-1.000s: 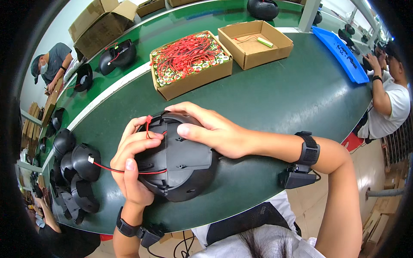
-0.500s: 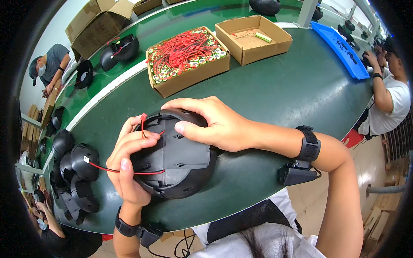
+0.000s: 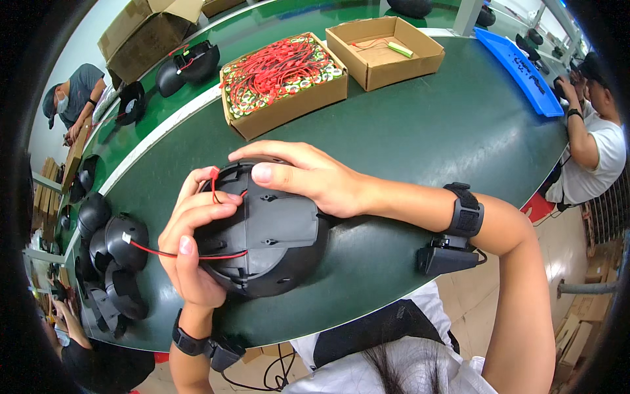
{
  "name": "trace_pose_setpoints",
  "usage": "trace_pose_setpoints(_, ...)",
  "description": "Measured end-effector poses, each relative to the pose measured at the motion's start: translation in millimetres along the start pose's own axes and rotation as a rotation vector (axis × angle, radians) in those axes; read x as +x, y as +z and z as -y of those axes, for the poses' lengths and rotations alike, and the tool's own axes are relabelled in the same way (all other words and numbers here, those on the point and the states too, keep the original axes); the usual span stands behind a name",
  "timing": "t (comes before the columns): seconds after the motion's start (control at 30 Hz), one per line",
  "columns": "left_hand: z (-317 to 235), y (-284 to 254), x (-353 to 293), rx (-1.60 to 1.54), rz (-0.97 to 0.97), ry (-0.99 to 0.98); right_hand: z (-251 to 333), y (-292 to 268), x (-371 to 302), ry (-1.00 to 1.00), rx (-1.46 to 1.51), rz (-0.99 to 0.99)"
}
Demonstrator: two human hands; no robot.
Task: Assembling black plastic electronic component housings on a factory line.
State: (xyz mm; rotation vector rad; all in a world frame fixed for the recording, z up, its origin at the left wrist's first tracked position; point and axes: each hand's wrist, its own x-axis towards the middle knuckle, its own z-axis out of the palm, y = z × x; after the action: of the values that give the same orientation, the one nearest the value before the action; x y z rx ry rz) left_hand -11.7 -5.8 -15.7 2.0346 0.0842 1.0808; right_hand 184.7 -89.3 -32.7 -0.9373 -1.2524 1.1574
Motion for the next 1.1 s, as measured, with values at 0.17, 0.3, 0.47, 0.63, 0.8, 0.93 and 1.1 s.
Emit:
trace_pose_setpoints(0.17,6.1,4.9,0.0,-0.003,-0.215,0.012,1.4,12.4,-3.4,-0.096,-0.052,-0.061)
trace_pose_setpoints(0.3,10.3,-4.5,-13.3,0.147,-0.286,-0.251,-2.2,19.2,-6.9,-0.133,-0.152,-0.248)
trace_pose_setpoints(0.47,0.5,12.7,-16.7,0.117,-0.163,-0.065,-4.3,27.3,-8.6,-0.167,-0.222,-0.398)
trace_pose_setpoints(0.63,0.4,9.5,-14.2,0.338,-0.027,-0.137,-7.4,17.9,-8.8,-0.137,-0.134,-0.358)
trace_pose_setpoints(0.8,3.1,10.2,-8.6,0.319,0.025,-0.071,-6.4,-3.7,5.6,-0.256,-0.028,-0.169)
trace_pose_setpoints(0.93,1.7,9.1,-6.3,0.359,0.066,-0.024,-2.5,0.0,2.6,-0.200,-0.030,-0.204)
trace_pose_setpoints(1.1,-6.2,6.5,-7.4,0.342,0.051,0.071,10.8,8.4,-8.6,-0.351,-0.222,-0.225)
